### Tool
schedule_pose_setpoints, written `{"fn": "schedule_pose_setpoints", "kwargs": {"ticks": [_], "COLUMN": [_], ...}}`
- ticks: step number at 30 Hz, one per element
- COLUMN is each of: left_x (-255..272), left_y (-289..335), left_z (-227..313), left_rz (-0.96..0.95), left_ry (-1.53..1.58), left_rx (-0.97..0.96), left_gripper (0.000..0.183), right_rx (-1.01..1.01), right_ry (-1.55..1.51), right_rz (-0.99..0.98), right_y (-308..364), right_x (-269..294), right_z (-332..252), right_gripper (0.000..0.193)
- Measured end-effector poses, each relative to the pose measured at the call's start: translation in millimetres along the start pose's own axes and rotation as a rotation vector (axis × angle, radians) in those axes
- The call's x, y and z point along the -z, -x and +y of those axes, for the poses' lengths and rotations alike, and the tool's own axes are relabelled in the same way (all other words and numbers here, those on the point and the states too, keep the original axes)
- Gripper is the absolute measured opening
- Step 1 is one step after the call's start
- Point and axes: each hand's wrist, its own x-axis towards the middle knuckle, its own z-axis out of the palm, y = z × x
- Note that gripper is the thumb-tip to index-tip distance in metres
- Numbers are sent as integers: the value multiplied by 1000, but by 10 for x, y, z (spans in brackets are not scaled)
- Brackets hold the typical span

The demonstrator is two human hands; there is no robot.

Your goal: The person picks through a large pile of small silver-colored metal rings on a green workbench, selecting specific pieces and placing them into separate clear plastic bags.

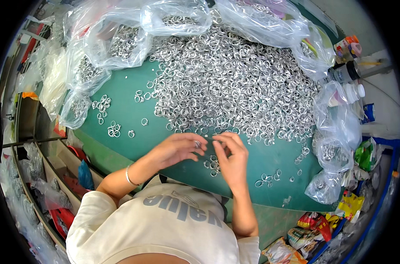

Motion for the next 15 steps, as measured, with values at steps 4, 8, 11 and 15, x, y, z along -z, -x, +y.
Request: {"fn": "schedule_pose_setpoints", "kwargs": {"ticks": [4,8,11,15], "left_x": [261,1317,1711,1710], "left_y": [492,819,904,909], "left_z": [494,651,568,542], "left_rz": [408,1228,1355,1350], "left_ry": [-677,-1524,-1600,-1598], "left_rx": [-383,-818,-828,-887], "left_gripper": [17,16,19,20], "right_rx": [-1,34,164,397], "right_ry": [62,243,363,543], "right_rz": [-13,-70,-79,35], "right_y": [-24,-107,-235,-453], "right_x": [92,-10,-193,-487], "right_z": [65,-12,12,-4], "right_gripper": [13,16,20,19]}}
